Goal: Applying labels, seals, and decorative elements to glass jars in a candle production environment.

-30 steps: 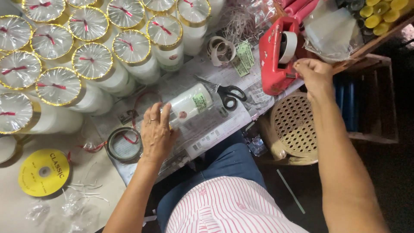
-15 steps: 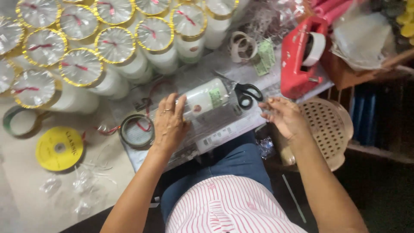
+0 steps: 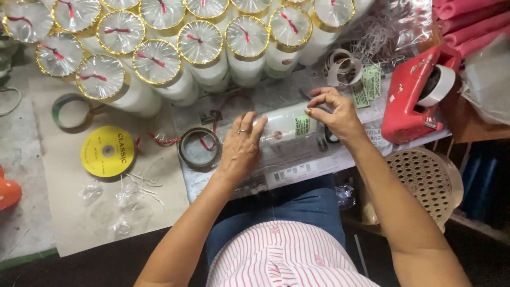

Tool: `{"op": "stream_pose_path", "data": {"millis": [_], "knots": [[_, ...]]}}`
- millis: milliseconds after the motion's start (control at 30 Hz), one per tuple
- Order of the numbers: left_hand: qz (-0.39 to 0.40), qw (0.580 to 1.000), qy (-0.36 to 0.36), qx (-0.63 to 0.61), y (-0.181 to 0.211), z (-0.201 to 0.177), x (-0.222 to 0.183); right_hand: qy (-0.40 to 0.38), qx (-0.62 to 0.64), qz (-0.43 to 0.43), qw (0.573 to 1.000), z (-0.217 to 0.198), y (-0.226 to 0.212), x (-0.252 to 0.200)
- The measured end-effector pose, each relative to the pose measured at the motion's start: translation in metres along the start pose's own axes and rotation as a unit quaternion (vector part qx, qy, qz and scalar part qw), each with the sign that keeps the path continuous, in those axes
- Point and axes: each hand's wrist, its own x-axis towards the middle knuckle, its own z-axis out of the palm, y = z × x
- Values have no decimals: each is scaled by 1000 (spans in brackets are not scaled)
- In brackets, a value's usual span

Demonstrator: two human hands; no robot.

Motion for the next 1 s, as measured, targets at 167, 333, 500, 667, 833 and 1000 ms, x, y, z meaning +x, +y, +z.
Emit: {"op": "stream_pose_path", "data": {"millis": [167, 333, 500, 667, 833, 1000], "knots": [[-7, 1000, 6, -2, 1, 4, -3, -63, -30, 124, 990, -3, -10, 15], [3, 1000, 23, -5, 3, 5, -8, -69, -45, 174, 981, -2, 8, 49], [5, 1000, 29, -9, 5, 0, -7, -53, -201, 218, 954, 2, 37, 71], [-7, 997, -1, -77, 0, -4, -3, 193, -248, -58, 947, -79, -14, 10], [-2, 997, -2, -71, 10, -18, 5, 353, -364, 70, 859, -199, 29, -97], [-16, 996, -46, -76, 8, -19, 3, 319, -103, 409, 849, -203, 25, -114]]}}
